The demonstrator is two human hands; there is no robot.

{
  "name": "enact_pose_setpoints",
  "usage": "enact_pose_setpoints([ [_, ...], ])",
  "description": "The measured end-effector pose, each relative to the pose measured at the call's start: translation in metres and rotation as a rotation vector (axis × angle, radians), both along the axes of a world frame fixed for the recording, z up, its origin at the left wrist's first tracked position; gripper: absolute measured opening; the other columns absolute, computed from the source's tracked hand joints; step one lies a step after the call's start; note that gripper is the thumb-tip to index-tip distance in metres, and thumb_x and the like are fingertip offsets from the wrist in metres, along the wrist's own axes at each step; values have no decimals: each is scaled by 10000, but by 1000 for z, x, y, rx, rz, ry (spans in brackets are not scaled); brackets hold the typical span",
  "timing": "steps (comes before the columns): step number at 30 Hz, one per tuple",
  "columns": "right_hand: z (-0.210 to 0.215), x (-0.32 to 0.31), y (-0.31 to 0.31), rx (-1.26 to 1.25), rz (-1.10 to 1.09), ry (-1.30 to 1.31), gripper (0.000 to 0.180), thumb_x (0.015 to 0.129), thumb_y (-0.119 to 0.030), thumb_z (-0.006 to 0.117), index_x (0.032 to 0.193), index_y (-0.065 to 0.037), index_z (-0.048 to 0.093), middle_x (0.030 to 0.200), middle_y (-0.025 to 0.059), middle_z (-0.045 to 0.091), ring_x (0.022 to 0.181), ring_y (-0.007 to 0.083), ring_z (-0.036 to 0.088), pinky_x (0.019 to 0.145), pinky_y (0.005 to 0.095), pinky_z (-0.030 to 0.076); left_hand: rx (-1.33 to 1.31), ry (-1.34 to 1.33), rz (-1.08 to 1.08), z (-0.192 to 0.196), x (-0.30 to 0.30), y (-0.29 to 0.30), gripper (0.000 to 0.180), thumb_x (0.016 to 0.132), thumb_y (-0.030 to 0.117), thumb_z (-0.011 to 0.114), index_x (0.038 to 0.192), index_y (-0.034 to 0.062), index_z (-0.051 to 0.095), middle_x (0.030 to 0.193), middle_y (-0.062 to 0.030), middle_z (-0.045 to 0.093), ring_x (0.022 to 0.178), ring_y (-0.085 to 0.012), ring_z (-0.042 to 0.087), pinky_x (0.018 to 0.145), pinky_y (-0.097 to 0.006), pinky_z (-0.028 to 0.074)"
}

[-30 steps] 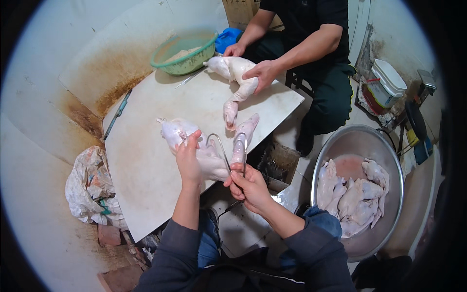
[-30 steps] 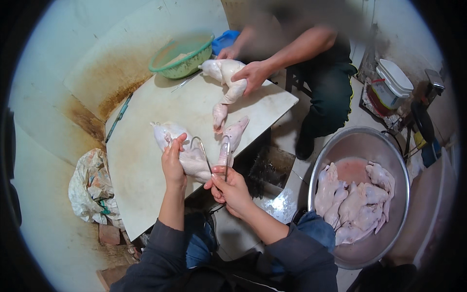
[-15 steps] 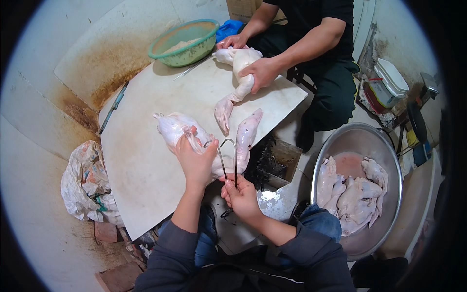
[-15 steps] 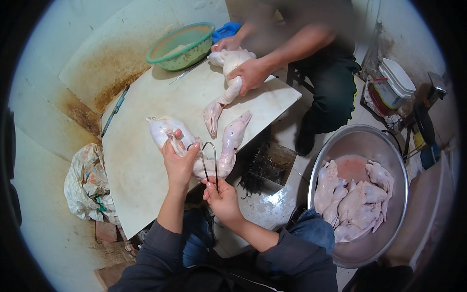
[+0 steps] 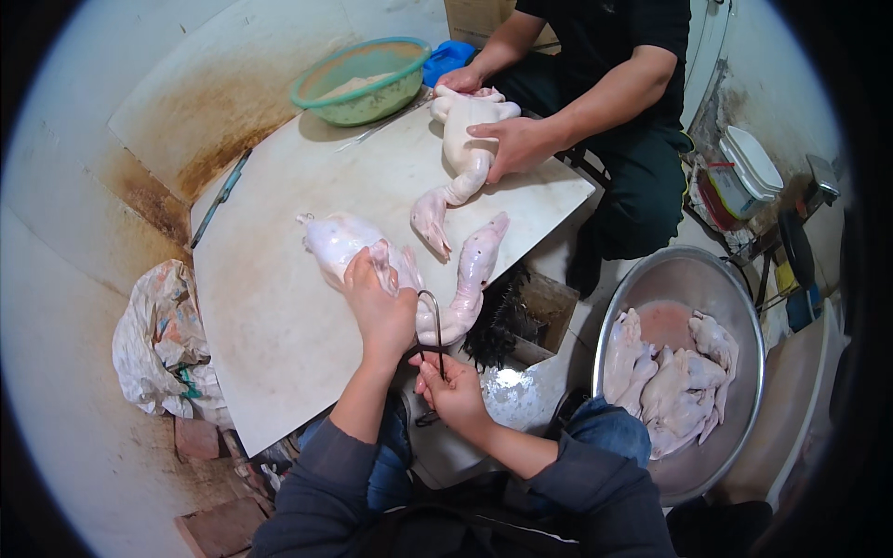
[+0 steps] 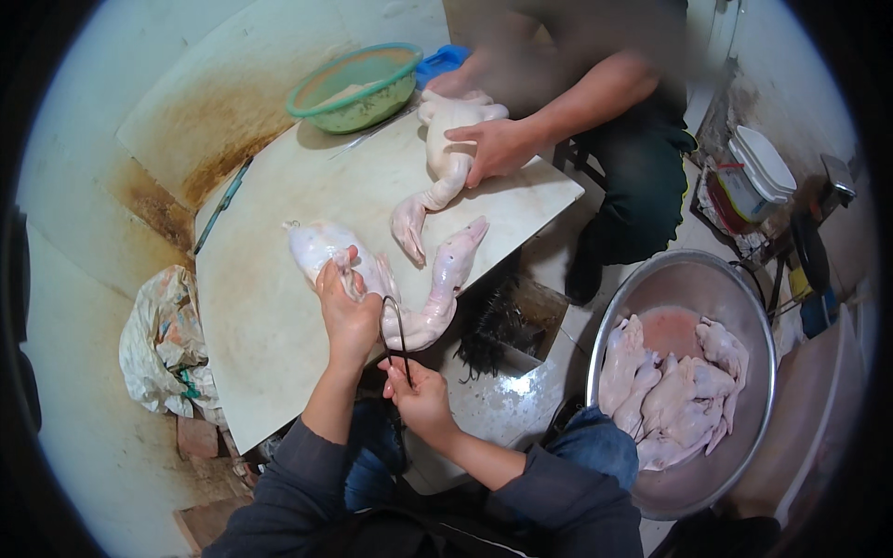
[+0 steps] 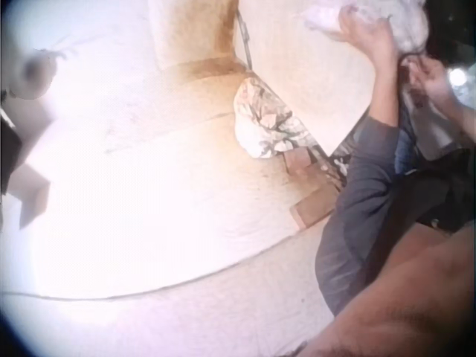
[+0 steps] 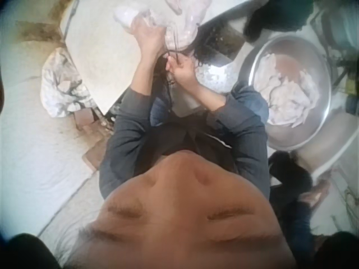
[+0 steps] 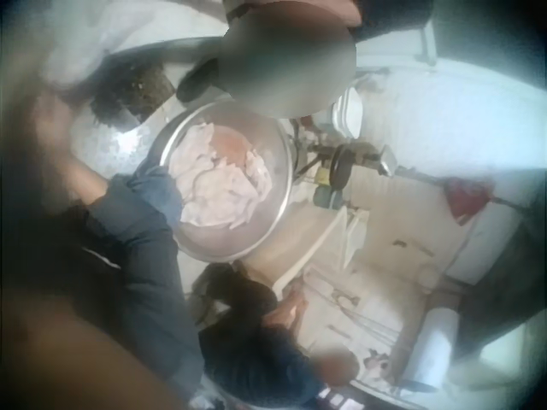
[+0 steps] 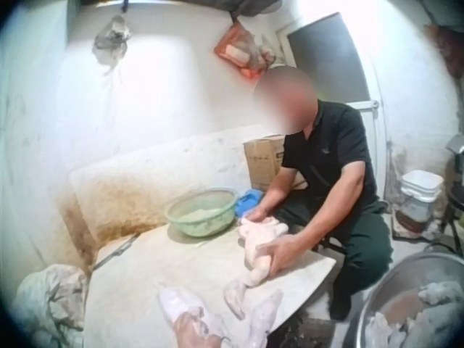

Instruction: The person handles whole raw poultry carcasses, using a metal hook to pull and position the birds on a white cutting board. They repeatedly lift, rotate, and place the carcasses into a large metal basin while another person works nearby.

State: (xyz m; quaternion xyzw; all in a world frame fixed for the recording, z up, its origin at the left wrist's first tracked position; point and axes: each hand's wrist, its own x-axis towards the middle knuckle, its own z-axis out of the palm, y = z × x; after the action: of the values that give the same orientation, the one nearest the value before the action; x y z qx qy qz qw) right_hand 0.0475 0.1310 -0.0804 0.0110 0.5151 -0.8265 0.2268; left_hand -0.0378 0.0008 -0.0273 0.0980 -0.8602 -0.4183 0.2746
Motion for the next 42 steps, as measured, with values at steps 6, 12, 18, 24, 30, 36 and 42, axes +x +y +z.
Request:
enact_pose_setpoints([
  [6,5,-15,11,139,79,56,245,1075,-151,514,1212,30,606,934,31,602,699,69,552,532,223,485,746,125,-47,-22,5,-24,611,711,-147,505,1308,-24,555,1283,-128,568,1138,-198,566,1028,-301,432],
  [12,-1,-30,24,222,-191,309,309,1098,-184,452,1331,12,503,1172,58,509,942,117,616,599,261,597,-401,336,167,-1,10,-8,666,780,-82,609,1424,0,460,1377,-245,541,1238,-304,575,1199,-477,263],
  [18,-17,-34,33,-73,-94,253,298,1115,-230,425,1325,-48,530,1106,39,566,933,107,616,618,247,548,-488,-386,-563,12,3,22,621,836,105,684,1413,45,461,1049,-209,701,1070,-357,667,1246,-537,136],
  [24,23,-20,34,194,-31,424,345,1117,-280,421,1189,14,588,1053,65,601,938,108,624,591,256,540,291,-71,-204,3,-7,14,522,881,37,626,1372,46,446,891,-180,688,780,-276,693,909,-393,520],
  [30,3,-3,43,359,157,298,392,1125,-321,370,1018,24,523,976,138,668,654,152,679,582,268,543,993,231,153,3,-21,-61,628,878,-18,580,1443,8,307,1283,-173,557,1022,-245,618,870,-366,529],
  [36,8,5,46,372,219,277,390,1121,-328,382,994,12,523,860,118,670,602,148,669,507,275,522,68,159,431,-17,-4,-68,525,775,-78,586,1288,31,563,1386,-203,546,1273,-377,528,1130,-498,366],
  [42,13,-6,57,540,177,367,344,1109,-293,421,996,6,550,741,89,668,522,154,629,494,299,495,-488,31,-413,9,16,-34,336,757,-94,527,976,50,738,1062,-158,714,1266,-359,565,1214,-547,251],
])
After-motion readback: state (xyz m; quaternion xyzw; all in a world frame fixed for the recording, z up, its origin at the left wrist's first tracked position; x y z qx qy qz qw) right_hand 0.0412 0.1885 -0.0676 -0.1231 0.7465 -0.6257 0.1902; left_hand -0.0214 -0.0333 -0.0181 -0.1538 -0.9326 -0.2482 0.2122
